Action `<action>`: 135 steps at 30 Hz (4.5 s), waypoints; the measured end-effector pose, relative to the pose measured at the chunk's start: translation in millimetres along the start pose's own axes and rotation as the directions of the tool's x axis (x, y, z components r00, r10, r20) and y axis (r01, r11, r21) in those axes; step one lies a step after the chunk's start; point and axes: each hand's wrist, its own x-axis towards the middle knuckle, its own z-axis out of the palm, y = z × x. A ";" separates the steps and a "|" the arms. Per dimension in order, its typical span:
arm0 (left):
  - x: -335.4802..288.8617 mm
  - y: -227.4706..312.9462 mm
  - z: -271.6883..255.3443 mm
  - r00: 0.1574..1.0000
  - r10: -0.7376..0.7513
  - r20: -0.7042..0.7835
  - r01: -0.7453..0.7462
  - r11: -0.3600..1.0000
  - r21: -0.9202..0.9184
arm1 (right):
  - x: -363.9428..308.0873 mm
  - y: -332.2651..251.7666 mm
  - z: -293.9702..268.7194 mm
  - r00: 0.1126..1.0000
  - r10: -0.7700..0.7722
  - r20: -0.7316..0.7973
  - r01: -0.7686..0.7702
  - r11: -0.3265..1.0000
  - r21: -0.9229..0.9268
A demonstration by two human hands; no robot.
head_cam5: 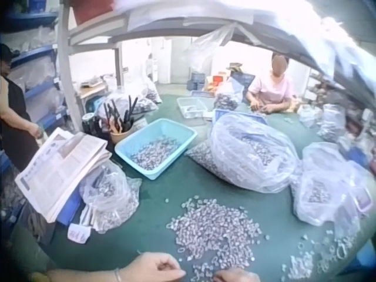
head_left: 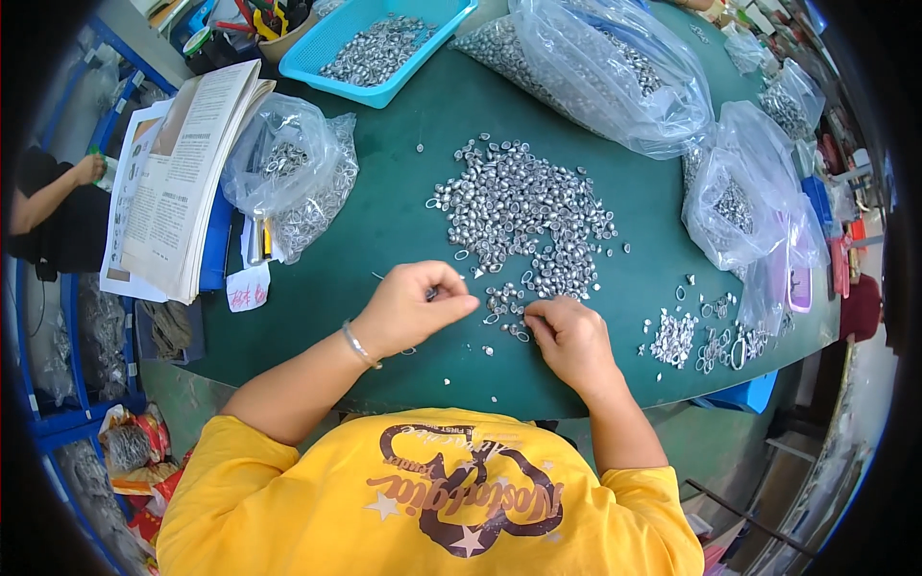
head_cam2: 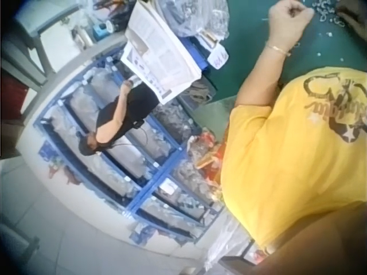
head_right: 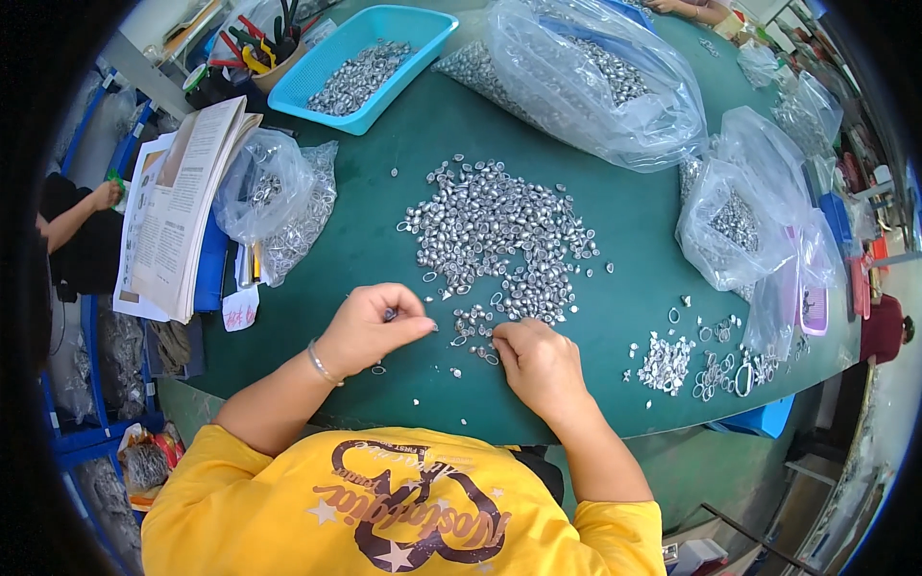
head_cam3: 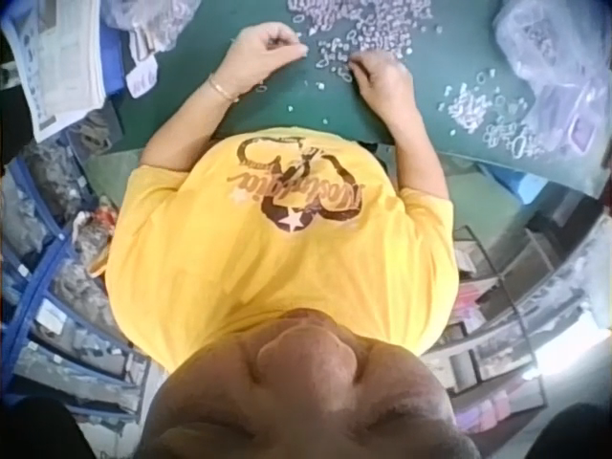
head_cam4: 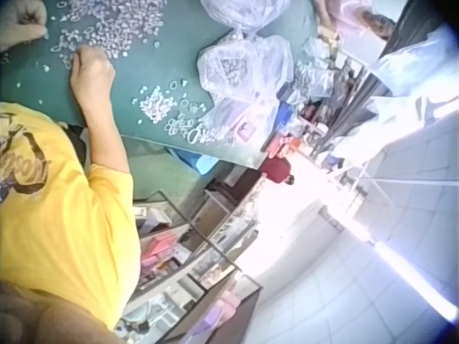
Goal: The person sorts small silver-colored metal pieces on a green table by hand, moving them from a pile into separate bags or containers.
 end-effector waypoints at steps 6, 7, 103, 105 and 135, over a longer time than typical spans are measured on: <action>24.5 2.1 24.2 0.892 0.419 0.170 -0.427 0.657 0.621 | -3.3 4.8 3.9 0.993 -0.051 -0.111 0.055 0.998 0.029; 25.1 -0.2 24.8 0.896 0.398 0.197 -0.426 0.643 0.636 | -3.5 4.4 5.2 0.980 -0.034 -0.195 0.017 0.996 -0.088; 75.8 0.8 -22.7 0.841 0.539 -0.046 -0.414 0.696 0.587 | 100.2 8.3 2.1 0.936 -0.297 -0.189 0.251 0.939 -0.233; 87.7 1.0 -13.4 0.831 0.554 -0.052 -0.400 0.660 0.635 | 104.4 12.8 5.2 0.937 -0.297 -0.183 0.252 0.939 -0.233; 24.1 3.2 -8.7 0.964 -0.176 0.199 0.265 0.688 -0.676 | 64.7 -2.1 3.0 0.984 -0.150 -0.096 0.168 0.960 0.226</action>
